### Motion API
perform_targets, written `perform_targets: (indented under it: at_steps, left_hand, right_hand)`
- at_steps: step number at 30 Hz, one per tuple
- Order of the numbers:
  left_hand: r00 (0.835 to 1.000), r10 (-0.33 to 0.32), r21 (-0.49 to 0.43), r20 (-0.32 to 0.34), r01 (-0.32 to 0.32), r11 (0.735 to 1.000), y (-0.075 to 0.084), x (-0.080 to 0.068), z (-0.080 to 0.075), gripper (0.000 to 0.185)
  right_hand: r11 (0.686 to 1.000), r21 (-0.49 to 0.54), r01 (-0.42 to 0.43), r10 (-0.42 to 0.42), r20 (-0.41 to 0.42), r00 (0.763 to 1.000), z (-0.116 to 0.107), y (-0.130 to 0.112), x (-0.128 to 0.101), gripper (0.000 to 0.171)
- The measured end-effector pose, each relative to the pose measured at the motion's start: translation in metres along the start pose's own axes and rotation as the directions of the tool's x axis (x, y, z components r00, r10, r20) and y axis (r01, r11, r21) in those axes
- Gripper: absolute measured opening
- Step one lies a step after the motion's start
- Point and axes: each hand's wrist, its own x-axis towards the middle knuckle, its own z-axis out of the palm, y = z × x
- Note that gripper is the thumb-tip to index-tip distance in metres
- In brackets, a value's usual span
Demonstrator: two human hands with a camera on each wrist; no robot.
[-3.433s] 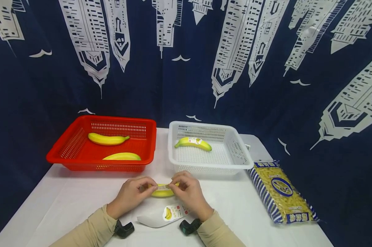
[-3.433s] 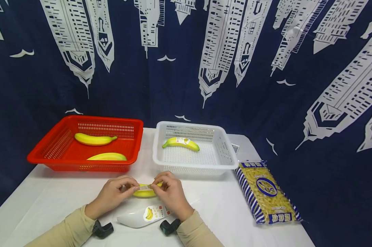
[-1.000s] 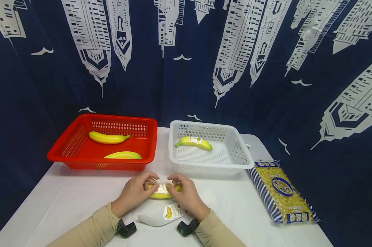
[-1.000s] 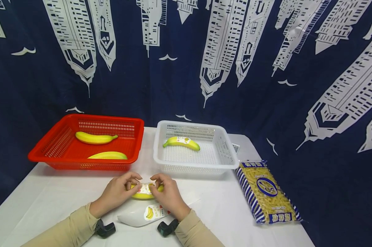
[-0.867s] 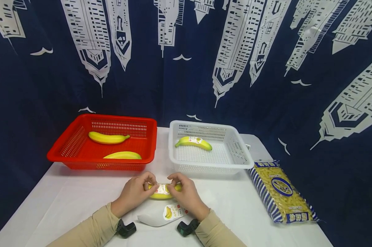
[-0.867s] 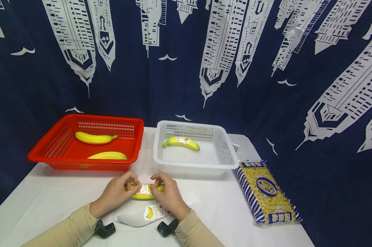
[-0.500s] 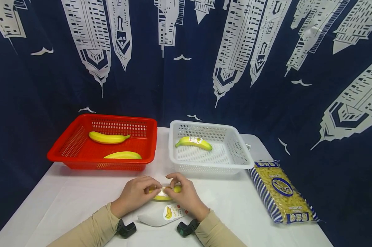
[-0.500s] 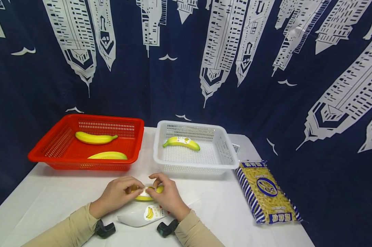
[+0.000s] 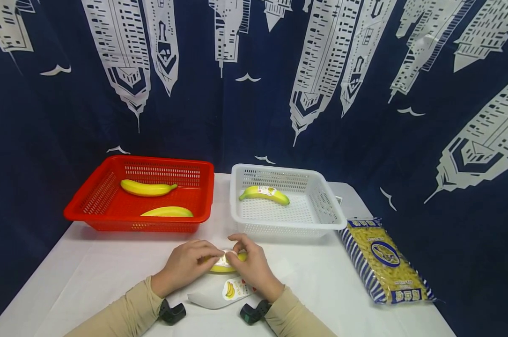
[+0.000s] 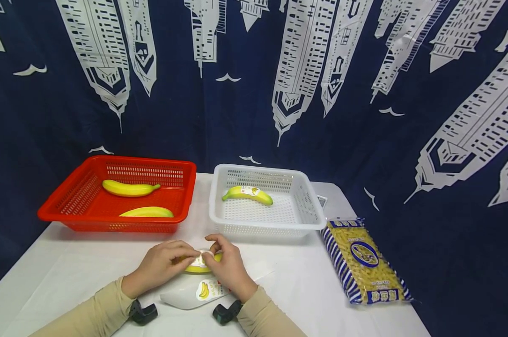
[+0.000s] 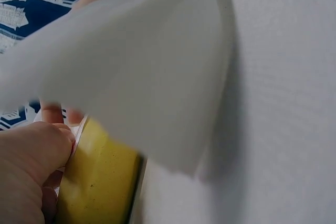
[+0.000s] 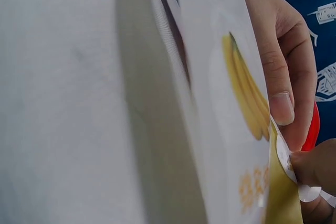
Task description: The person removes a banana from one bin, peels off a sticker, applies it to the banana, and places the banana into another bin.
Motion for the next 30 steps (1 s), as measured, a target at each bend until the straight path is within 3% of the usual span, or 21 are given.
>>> perform_targets:
  at_steps: [11,18,30]
  left_hand:
    - [1.0,-0.016,0.029,0.008,0.016,0.999,0.0007,0.0009,-0.0004,0.016]
    - [1.0,-0.014,0.043,0.015,0.013,0.999,0.0007,0.0007,-0.0001,0.012]
    - [0.994,-0.071,0.111,0.081,0.062,0.992,0.0053,0.0011,-0.0036,0.01]
  right_hand:
    - [0.999,-0.001,0.047,-0.047,0.001,0.999,-0.0007,0.0011,0.0006,0.015]
    - [0.998,-0.016,0.067,-0.067,0.028,0.997,-0.0017,0.0027,-0.0006,0.015]
    - [0.993,-0.083,0.086,-0.075,0.125,0.989,-0.005,0.0013,-0.0008,0.018]
